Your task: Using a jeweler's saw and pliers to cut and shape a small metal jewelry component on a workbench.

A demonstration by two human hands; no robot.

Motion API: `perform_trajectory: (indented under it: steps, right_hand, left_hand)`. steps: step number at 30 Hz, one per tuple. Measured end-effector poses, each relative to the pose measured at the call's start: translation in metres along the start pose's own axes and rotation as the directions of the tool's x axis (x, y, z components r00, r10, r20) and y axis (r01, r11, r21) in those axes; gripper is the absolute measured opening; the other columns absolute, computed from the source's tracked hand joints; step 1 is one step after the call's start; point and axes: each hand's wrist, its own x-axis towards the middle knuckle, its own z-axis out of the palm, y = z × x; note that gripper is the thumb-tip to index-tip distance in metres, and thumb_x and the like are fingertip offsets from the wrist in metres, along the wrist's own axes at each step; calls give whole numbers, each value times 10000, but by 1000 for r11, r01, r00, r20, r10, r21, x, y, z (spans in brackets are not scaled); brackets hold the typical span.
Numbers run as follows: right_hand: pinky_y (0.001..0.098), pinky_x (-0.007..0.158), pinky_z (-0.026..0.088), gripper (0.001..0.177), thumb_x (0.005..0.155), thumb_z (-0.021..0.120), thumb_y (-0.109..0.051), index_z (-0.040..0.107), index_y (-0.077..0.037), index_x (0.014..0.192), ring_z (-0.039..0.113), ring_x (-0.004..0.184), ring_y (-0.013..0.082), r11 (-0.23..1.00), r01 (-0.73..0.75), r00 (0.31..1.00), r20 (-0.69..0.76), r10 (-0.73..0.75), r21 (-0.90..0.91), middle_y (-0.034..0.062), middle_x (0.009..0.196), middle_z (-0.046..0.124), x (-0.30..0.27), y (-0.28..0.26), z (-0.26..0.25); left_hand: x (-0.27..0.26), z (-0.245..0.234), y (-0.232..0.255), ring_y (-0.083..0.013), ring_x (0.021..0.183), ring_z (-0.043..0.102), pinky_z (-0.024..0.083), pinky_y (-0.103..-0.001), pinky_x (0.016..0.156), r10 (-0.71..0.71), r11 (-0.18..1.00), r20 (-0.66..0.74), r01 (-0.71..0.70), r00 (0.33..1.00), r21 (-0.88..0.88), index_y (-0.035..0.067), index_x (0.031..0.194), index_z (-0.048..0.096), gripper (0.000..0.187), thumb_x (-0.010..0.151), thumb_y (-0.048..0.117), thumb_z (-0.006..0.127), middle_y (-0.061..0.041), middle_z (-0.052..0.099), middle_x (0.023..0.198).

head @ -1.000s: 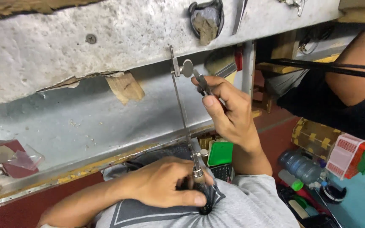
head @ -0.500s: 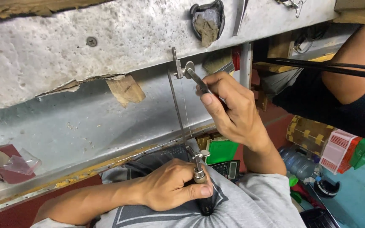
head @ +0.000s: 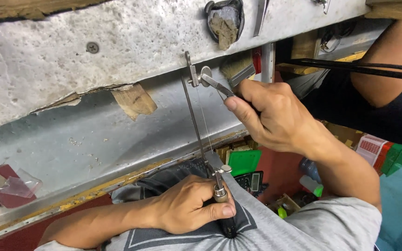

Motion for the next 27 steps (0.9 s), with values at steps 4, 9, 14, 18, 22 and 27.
perform_trajectory:
  steps: [4,9,14,18,22,27]
  right_hand:
    - [396,467,266,412,1095,472,-284,361,-57,770,273,496,237,999,-40,999,33,40,-27,46,605,291,2,-3,-3]
    - [417,514,288,433,1094,501,-301,345,-74,759,297,519,250,990,-135,987,81,137,-29,48,593,321,4,-6,-11]
    - [369,791,474,301,1092,431,-181,490,16,871,634,918,278,969,116,993,-61,-105,217,163,978,636,-22,23,16]
    - [467,803,465,248,1070,544,-198,575,30,977,612,941,377,994,-47,983,-181,28,-101,198,1038,626,-38,86,92]
    - [491,679,455,309,1000,680,-280,652,13,907,553,845,381,877,-6,958,-253,-132,-481,188,988,604,-36,114,147]
    - [523,887,509,293,996,675,-289,650,2,971,562,1111,432,914,-8,938,-320,-135,-407,224,1229,601,-52,87,140]
  left_hand:
    - [-1,0,-1,-217,922,774,606,-326,843,-5,1000,-4,5,1000,17,81,1024,699,275,1039,315,554,-21,769,972]
    - [1,0,-1,-226,933,768,593,-336,849,7,999,-1,-7,1000,40,71,1011,692,307,1043,335,539,-40,764,988]
    - [-28,-3,-5,-132,496,427,363,-358,492,-153,948,-25,154,988,278,157,704,496,527,1016,580,463,46,401,568]
    - [-31,-15,-9,-166,808,707,604,-348,759,-219,947,-493,305,842,100,154,1042,657,209,957,329,581,-21,703,900]
    - [-1,-28,-3,-283,1215,697,583,-389,1005,-65,997,-567,73,821,-8,104,1615,165,824,966,420,563,-191,571,1451]
    - [27,-25,-8,-289,1126,722,621,-333,833,-51,977,-506,-62,861,-203,95,1625,169,808,973,229,627,-227,603,1361]
